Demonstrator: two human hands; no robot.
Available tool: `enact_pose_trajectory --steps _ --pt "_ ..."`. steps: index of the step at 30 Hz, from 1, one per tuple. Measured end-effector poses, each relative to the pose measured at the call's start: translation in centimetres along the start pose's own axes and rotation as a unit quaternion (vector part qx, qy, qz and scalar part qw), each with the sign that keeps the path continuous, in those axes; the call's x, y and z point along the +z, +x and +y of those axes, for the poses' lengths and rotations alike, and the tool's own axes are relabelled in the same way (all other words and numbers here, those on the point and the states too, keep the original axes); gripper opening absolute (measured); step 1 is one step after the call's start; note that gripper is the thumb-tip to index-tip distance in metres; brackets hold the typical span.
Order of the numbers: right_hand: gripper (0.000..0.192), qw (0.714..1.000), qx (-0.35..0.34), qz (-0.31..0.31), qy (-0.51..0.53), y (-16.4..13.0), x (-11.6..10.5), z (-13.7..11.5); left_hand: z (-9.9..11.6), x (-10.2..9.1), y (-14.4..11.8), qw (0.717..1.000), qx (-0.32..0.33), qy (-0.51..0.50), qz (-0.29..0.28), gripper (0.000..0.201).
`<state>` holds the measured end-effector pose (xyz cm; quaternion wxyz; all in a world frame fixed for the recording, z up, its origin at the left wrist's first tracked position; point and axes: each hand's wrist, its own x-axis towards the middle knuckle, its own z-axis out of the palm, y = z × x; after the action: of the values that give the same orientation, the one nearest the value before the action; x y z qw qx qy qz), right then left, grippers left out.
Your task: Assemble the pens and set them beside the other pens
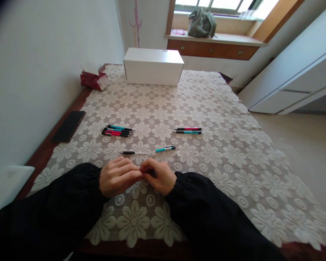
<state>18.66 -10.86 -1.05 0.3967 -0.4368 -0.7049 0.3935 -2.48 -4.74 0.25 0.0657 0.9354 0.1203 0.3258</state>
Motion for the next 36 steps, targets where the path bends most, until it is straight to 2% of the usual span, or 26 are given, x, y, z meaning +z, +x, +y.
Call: enact_pose_trajectory --steps 3,6,9,11,14,16,19,23,29,36 --pt "0.006 1.0 -0.001 -0.007 -0.008 0.0 -0.2 0.1 0.4 0.4 -0.1 0.998 -0.038 -0.047 0.018 0.005" --pt "0.007 0.993 -0.049 0.018 -0.107 0.3 -1.2 0.5 0.1 0.7 -0.2 0.992 -0.081 -0.089 0.03 0.003" --pt "0.014 0.955 -0.109 0.108 -0.254 0.6 -2.7 1.5 -0.2 0.8 -0.3 0.987 -0.121 -0.097 0.031 0.005" --pt "0.02 0.923 -0.104 0.142 -0.343 0.7 -3.5 2.3 -0.3 0.8 -0.3 0.985 -0.14 -0.097 0.032 0.007" --pt "0.023 0.886 -0.071 0.136 -0.438 0.6 -4.3 3.5 -0.4 1.0 -0.5 0.981 -0.161 -0.102 0.033 0.009" --pt "0.015 0.878 -0.065 0.129 -0.457 0.6 -4.5 3.8 -0.5 1.0 -0.6 0.978 -0.175 -0.106 0.032 0.01" --pt "0.012 0.889 -0.093 0.113 -0.433 0.7 -4.3 3.4 -0.7 1.0 -0.7 0.977 -0.182 -0.109 0.033 0.01" --pt "0.021 0.925 -0.151 0.036 -0.346 0.5 -2.9 2.1 -0.7 0.9 -0.5 0.977 -0.18 -0.11 0.039 0.01" --pt "0.021 0.959 -0.096 0.016 -0.267 -0.3 -0.7 1.1 -0.5 0.8 -0.3 0.98 -0.147 -0.131 0.04 0.01" --pt "0.015 0.974 -0.089 -0.008 -0.209 -0.5 0.0 0.9 -0.6 0.9 -0.4 0.98 -0.125 -0.148 0.036 0.01"
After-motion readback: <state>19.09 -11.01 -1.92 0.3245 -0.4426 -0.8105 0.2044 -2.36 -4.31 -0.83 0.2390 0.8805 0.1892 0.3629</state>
